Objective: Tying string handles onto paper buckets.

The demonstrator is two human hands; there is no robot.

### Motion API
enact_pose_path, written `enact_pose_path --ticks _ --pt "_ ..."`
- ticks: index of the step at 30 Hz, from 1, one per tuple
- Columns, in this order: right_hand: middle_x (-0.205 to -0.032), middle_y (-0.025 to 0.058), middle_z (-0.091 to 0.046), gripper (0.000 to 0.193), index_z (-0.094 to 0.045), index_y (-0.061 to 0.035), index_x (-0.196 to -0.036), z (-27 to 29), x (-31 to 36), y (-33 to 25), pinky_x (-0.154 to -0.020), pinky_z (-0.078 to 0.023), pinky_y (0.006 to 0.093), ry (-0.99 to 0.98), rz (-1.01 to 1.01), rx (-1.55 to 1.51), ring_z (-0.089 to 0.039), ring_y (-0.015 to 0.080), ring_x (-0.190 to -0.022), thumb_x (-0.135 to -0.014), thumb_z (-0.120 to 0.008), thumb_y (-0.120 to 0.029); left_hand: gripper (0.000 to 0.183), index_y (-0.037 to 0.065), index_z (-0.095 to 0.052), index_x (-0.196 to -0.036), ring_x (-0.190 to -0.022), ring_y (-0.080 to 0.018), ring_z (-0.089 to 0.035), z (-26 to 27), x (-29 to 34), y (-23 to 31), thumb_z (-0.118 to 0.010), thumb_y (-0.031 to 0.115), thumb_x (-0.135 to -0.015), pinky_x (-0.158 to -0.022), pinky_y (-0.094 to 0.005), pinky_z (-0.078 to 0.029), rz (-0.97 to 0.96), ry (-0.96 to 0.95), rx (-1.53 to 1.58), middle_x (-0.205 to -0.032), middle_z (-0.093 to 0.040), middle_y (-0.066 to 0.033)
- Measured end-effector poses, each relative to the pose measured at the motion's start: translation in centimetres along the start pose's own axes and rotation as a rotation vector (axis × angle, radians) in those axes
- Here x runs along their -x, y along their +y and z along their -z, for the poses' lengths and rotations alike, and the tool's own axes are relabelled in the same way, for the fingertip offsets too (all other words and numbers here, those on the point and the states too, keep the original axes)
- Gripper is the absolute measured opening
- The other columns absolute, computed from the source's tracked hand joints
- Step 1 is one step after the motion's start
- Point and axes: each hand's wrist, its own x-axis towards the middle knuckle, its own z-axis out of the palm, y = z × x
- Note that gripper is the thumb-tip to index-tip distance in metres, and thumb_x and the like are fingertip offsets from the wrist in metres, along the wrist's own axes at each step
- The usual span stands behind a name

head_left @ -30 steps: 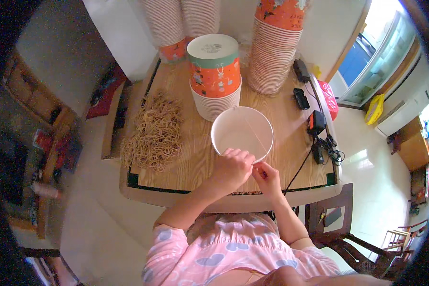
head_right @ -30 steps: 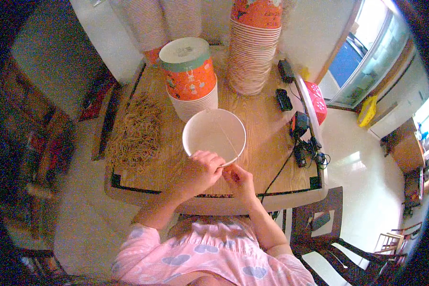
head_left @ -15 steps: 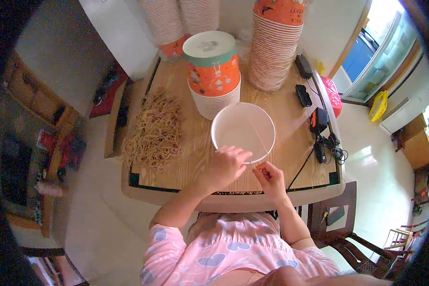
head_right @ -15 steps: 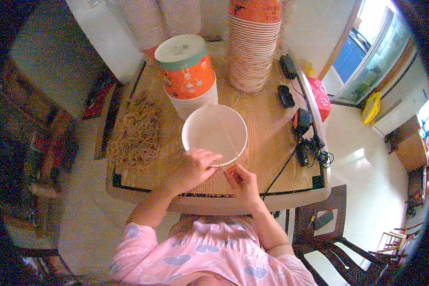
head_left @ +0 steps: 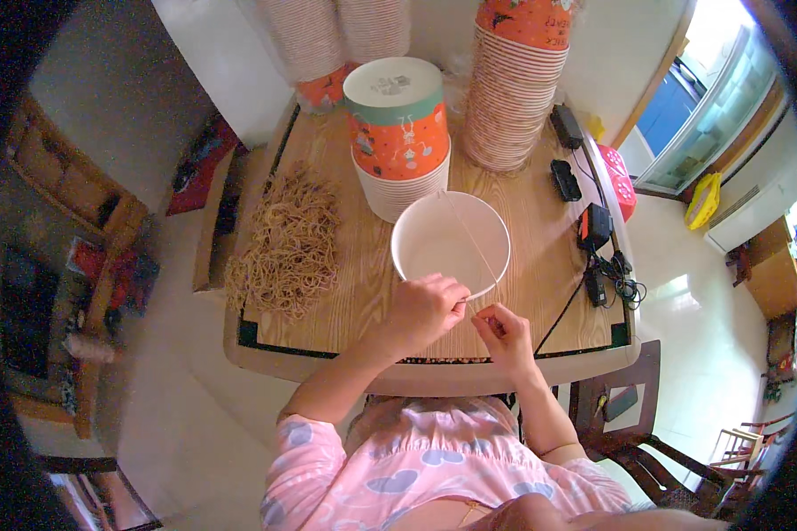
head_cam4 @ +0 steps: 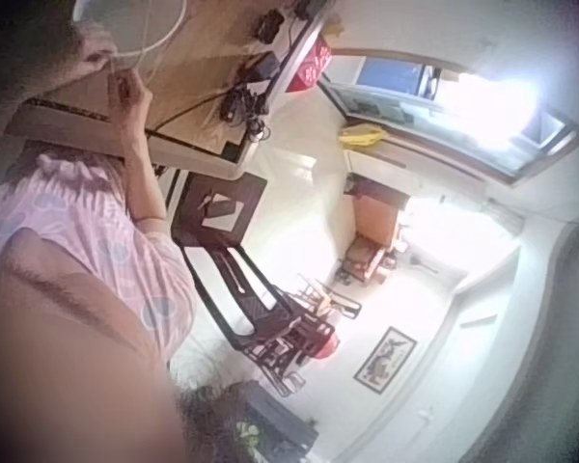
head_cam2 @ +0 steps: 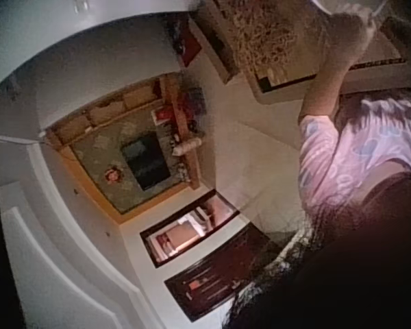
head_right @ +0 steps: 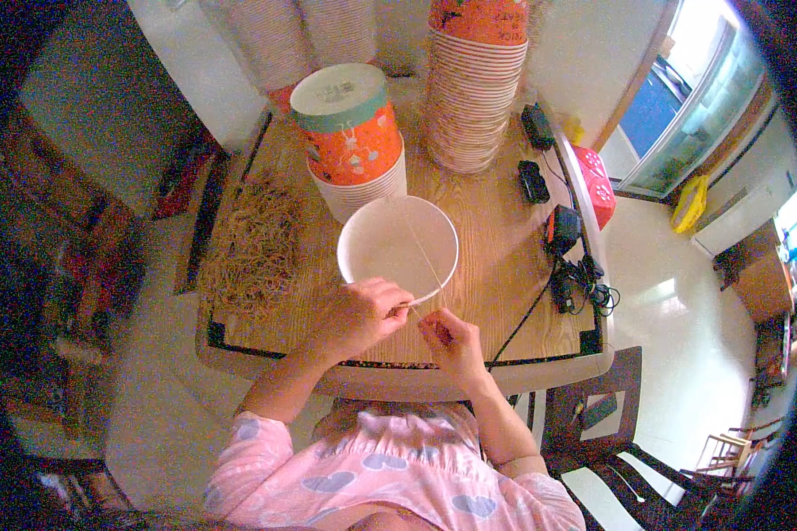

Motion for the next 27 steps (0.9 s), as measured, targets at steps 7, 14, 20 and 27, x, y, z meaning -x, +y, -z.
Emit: enact_pose_path --ticks 7,14,20,27 --pt "-0.058 -0.0037 -0.047 0.008 -0.056 -0.0039 -0.078 0.3 0.3 0.6 -0.045 -0.032 0.02 -0.015 -0.038 0.032 -0.04 0.0026 -0.053 -0.082 -0.061 -0.009 0.013 0.005 -0.061 -0.083 -0.078 -0.0261 -0.058 0.3 0.1 -0.2 -0.061 0.013 -0.073 -0.072 -0.0367 -0.047 0.017 -0.073 -0.019 -0.079 -0.06 -0.01" --pt "-0.066 -0.0068 -0.036 0.029 -0.046 -0.0088 -0.102 4.5 -0.8 -0.4 -0.047 -0.028 0.0174 0.215 0.041 -0.682 -0.034 0.0036 -0.051 -0.076 -0.054 0.003 0.012 0.01 -0.061 -0.081 -0.077 -0.0202 -0.057 -0.5 2.9 -0.6 -0.054 0.015 -0.072 -0.067 -0.0348 -0.047 -0.177 -0.253 -0.38 -0.074 -0.059 -0.0053" --pt "-0.061 -0.0071 -0.04 0.014 -0.052 -0.0076 -0.092 5.3 -3.8 1.3 -0.046 -0.026 0.0167 0.273 0.11 -0.287 -0.035 0.0013 -0.051 -0.08 -0.054 -0.001 0.01 0.009 -0.06 -0.072 -0.075 -0.018 -0.058 -2.4 4.3 0.9 -0.055 0.015 -0.067 -0.064 -0.0291 -0.046 -0.272 -0.138 -0.5 -0.069 -0.061 -0.0044" --pt "-0.065 -0.0043 -0.05 0.005 -0.055 -0.0067 -0.085 8.4 -6.8 -1.8 -0.042 -0.027 0.0172 0.232 0.068 -0.452 -0.038 0.0018 -0.05 -0.08 -0.055 -0.005 0.01 0.006 -0.057 -0.067 -0.068 -0.0175 -0.056 -3.2 6.1 1.6 -0.055 0.015 -0.063 -0.06 -0.0282 -0.045 -0.354 -0.1 -0.414 -0.065 -0.058 -0.0056"
